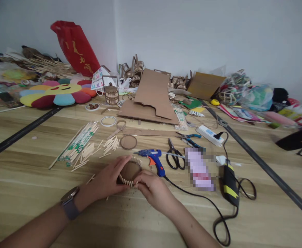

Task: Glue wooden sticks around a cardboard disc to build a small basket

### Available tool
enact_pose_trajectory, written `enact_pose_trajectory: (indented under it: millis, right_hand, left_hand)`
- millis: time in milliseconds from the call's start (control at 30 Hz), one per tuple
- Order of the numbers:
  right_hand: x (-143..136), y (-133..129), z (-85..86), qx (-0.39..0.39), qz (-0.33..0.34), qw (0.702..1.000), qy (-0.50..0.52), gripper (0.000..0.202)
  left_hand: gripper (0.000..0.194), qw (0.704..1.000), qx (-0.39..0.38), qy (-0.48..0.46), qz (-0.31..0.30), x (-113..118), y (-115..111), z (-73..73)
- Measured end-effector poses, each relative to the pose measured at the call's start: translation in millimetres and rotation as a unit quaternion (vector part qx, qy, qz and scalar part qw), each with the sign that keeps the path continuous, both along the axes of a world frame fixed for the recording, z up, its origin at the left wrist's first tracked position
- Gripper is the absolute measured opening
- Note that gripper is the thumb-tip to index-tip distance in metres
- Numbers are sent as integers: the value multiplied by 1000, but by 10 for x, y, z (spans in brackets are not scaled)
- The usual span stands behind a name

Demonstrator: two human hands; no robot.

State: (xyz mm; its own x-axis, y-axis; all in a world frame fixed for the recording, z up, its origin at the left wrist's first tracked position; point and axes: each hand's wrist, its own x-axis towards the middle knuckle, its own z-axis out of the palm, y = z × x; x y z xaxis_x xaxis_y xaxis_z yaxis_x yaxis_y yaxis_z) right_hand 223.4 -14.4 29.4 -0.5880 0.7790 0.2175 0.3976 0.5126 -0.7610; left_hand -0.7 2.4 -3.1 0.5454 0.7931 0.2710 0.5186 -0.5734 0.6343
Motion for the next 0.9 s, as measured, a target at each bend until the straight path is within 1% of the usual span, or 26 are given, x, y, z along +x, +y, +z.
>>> enact_pose_trajectory:
  millis: [200,500,633,800,900]
  right_hand:
    - [-23,-7,1,7,-2,1000,-10,16]
    - [-34,-39,-13,57,-8,997,-46,18]
    - [-34,-53,-43,136,-12,986,-93,19]
    - [-40,-59,-84,245,-24,961,-126,23]
    - [-58,-60,-98,292,-35,945,-141,27]
  left_hand:
    - [97,1000,-6,7,4,-2,-12,11]
    - [99,1000,2,-1,5,2,-15,2]
    - [97,1000,-4,1,8,3,-19,21]
    - [97,1000,-11,2,9,6,-19,21]
    - [98,1000,-2,3,8,6,-21,9]
